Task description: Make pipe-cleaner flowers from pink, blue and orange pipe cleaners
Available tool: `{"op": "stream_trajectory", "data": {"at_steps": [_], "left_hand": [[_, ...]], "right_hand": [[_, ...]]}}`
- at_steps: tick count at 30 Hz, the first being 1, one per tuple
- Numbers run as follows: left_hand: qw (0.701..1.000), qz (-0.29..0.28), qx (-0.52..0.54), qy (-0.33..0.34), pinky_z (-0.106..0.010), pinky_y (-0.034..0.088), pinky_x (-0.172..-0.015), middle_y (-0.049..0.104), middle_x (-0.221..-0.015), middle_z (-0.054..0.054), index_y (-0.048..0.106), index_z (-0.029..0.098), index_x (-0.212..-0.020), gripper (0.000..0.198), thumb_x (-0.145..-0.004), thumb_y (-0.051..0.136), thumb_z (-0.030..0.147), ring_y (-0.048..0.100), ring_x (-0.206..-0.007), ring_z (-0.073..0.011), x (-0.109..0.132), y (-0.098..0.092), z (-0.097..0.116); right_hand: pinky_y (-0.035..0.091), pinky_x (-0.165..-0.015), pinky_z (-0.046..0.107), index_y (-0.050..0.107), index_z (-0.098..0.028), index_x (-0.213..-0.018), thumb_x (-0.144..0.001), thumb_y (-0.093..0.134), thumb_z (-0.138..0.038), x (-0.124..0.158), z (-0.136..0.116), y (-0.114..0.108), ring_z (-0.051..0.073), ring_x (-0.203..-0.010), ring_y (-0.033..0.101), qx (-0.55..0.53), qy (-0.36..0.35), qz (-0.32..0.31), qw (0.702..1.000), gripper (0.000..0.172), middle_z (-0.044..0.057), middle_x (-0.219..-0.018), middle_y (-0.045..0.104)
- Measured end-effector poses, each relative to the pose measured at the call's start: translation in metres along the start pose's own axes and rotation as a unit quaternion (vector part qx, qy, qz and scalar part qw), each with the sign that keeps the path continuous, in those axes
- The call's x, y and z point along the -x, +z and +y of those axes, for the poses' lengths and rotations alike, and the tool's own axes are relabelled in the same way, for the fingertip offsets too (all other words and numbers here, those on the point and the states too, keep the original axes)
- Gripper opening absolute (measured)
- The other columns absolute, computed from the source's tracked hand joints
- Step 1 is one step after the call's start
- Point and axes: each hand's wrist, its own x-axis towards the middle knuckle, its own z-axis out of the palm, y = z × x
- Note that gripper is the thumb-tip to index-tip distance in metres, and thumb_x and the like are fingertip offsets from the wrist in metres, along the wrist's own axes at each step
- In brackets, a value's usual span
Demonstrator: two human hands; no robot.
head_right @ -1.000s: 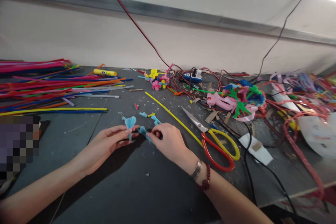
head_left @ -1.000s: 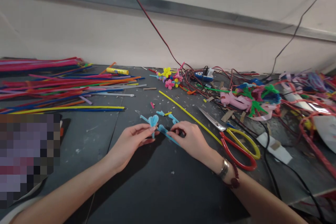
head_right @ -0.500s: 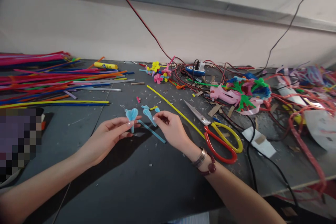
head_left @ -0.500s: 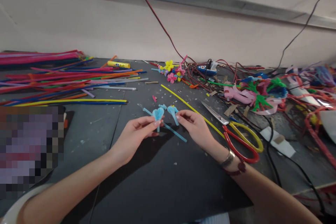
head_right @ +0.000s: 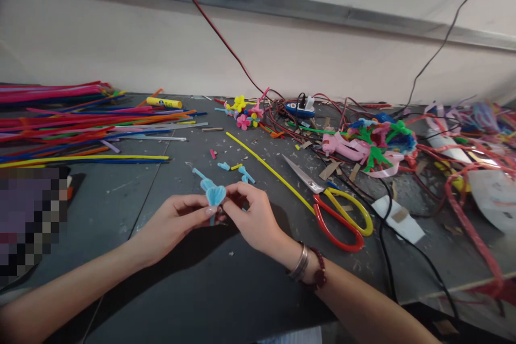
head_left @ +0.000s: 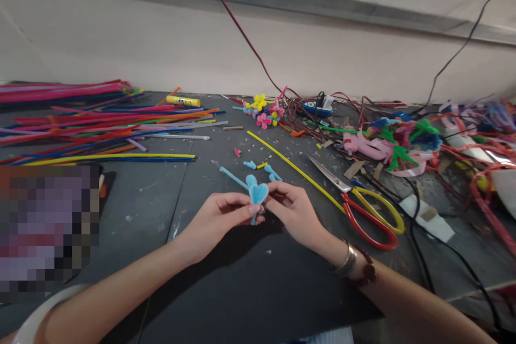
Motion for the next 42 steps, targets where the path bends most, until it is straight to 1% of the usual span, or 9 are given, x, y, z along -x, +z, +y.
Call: {"op": "stream_trajectory", "data": {"at_steps": [5,9,11,16,23,27,30,36,42], "left_hand": [[0.987,-0.085,0.125,-0.055,-0.014,0.045,-0.062,0.063,-0.069,-0.001,0.068,0.012,-0.071,0.007,-0.074,0.065,0.017,0.056,-0.061,-0.0055,0.002,-0.006,0.005],[0.967,-0.138,0.189,-0.102,-0.011,0.043,-0.053,0.06,-0.063,-0.002,0.068,0.008,-0.071,0.012,-0.069,0.069,0.02,0.053,-0.054,-0.0039,0.004,-0.008,0.009],[0.965,-0.133,0.198,-0.108,-0.011,0.043,-0.051,0.06,-0.062,-0.002,0.068,0.008,-0.069,0.012,-0.067,0.071,0.019,0.053,-0.053,-0.0038,0.004,-0.008,0.011],[0.971,-0.071,0.205,-0.102,-0.011,0.044,-0.052,0.061,-0.062,-0.001,0.069,0.012,-0.068,0.01,-0.062,0.074,0.018,0.054,-0.053,-0.0042,0.002,-0.008,0.012],[0.993,0.099,-0.016,0.064,-0.021,0.046,-0.062,0.065,-0.068,-0.001,0.07,0.017,-0.067,0.009,-0.069,0.067,0.025,0.056,-0.063,-0.0107,-0.004,-0.011,0.012],[0.968,0.094,-0.193,0.132,-0.022,0.045,-0.068,0.068,-0.077,-0.002,0.07,0.017,-0.065,0.01,-0.07,0.065,0.024,0.059,-0.073,-0.0148,-0.002,-0.006,0.014],[0.956,0.077,-0.246,0.142,-0.022,0.045,-0.071,0.07,-0.083,-0.003,0.071,0.018,-0.069,0.01,-0.072,0.063,0.024,0.06,-0.077,-0.0167,0.001,-0.001,0.013],[0.944,0.108,-0.296,0.097,-0.02,0.044,-0.059,0.071,-0.068,-0.001,0.072,0.019,-0.069,0.013,-0.071,0.063,0.028,0.061,-0.065,-0.0166,0.004,0.005,0.012],[0.931,0.137,-0.319,0.11,-0.02,0.04,-0.053,0.068,-0.063,0.0,0.071,0.018,-0.067,0.017,-0.07,0.063,0.032,0.057,-0.057,-0.0143,0.003,0.001,0.009]], "right_hand": [[0.038,-0.054,0.019,0.062,-0.015,-0.075,-0.072,0.063,-0.02,-0.003,0.004,-0.006,0.006,-0.057,0.048,-0.179,0.074,-0.105,0.975,0.006,-0.002,-0.066,0.056],[0.039,-0.051,0.016,0.059,-0.023,-0.1,-0.069,0.067,-0.016,-0.003,0.001,-0.007,0.005,-0.057,0.049,-0.278,0.088,-0.148,0.945,0.033,-0.003,-0.073,0.058],[0.041,-0.052,0.016,0.059,-0.024,-0.102,-0.069,0.067,-0.014,-0.003,-0.001,-0.008,0.005,-0.057,0.051,-0.288,0.069,-0.15,0.943,0.035,-0.003,-0.074,0.059],[0.044,-0.052,0.017,0.064,-0.017,-0.083,-0.071,0.067,-0.019,-0.003,0.0,-0.014,0.004,-0.052,0.051,-0.251,0.071,-0.124,0.957,0.012,-0.003,-0.064,0.058],[0.044,-0.042,0.018,0.064,-0.014,-0.073,-0.072,0.064,-0.033,-0.004,-0.002,-0.014,0.006,-0.043,0.051,-0.092,0.061,-0.077,0.991,0.019,-0.001,-0.056,0.06],[0.041,-0.039,0.017,0.063,-0.014,-0.068,-0.07,0.064,-0.036,-0.004,-0.001,-0.012,0.005,-0.04,0.049,-0.045,0.065,-0.032,0.996,0.023,-0.002,-0.052,0.058],[0.04,-0.038,0.016,0.063,-0.013,-0.067,-0.068,0.066,-0.036,-0.003,0.0,-0.009,0.005,-0.039,0.048,-0.037,0.072,-0.01,0.997,0.023,-0.002,-0.051,0.058],[0.04,-0.037,0.016,0.06,-0.013,-0.06,-0.071,0.063,-0.038,0.001,0.0,0.0,0.005,-0.038,0.047,-0.037,0.097,0.014,0.995,0.028,-0.002,-0.048,0.055],[0.042,-0.041,0.017,0.061,-0.012,-0.068,-0.072,0.062,-0.039,0.0,-0.006,-0.006,0.006,-0.043,0.051,-0.055,0.087,-0.027,0.994,0.027,-0.001,-0.054,0.057]]}}
